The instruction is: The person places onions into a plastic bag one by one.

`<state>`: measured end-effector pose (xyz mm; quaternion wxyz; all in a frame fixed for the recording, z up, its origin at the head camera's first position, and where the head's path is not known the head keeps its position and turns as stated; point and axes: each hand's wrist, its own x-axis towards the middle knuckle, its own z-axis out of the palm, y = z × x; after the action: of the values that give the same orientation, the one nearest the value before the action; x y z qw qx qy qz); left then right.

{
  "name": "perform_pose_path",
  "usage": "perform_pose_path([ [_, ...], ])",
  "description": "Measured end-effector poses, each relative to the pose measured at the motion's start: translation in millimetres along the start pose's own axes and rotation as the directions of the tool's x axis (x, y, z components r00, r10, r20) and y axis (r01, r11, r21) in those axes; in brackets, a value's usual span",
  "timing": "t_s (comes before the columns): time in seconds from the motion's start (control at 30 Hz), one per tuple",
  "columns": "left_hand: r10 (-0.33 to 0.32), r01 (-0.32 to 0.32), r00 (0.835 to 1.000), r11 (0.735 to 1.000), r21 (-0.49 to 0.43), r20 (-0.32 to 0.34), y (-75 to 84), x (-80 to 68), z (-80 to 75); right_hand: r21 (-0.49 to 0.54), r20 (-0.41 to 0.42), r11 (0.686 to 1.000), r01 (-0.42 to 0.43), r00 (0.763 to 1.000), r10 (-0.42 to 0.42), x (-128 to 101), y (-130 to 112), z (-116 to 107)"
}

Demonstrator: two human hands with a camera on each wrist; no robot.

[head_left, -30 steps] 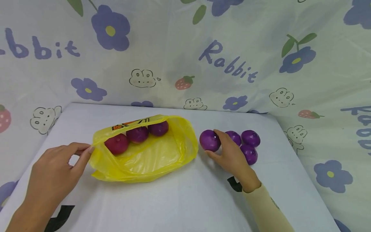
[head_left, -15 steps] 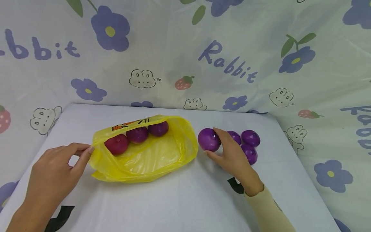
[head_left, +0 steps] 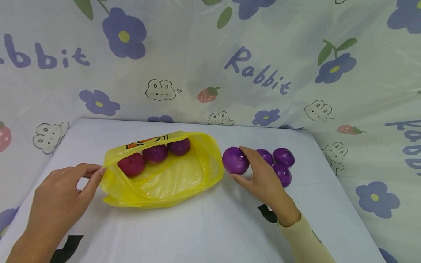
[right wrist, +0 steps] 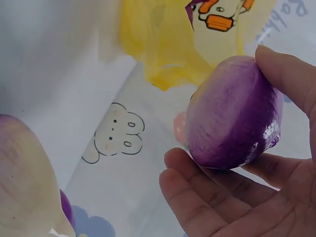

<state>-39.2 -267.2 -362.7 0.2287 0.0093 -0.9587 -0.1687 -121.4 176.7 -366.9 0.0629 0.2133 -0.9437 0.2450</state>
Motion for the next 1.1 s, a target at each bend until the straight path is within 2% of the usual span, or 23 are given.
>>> perform_pose_path([
  [0.43, 0.008, -0.009, 1.0, 1.0, -0.004, -0.003, -1.1, -0.8, 0.1, 0.042, -0.039, 0.994, 0.097, 0.995, -0.096, -1, -12, 0],
  [0.83, -0.023, 0.023, 0.999, 1.0, 0.004, 0.024, -1.5, -1.0, -0.3, 0.026, 0.001, 0.997, 0.078, 0.997, -0.078, -4, -25, -1],
  [1.1, -0.027, 0.027, 0.999, 1.0, 0.007, 0.026, -1.5, -0.3, -0.5, 0.069, 0.0, 0.988, 0.14, 0.99, -0.141, -4, -29, 3],
])
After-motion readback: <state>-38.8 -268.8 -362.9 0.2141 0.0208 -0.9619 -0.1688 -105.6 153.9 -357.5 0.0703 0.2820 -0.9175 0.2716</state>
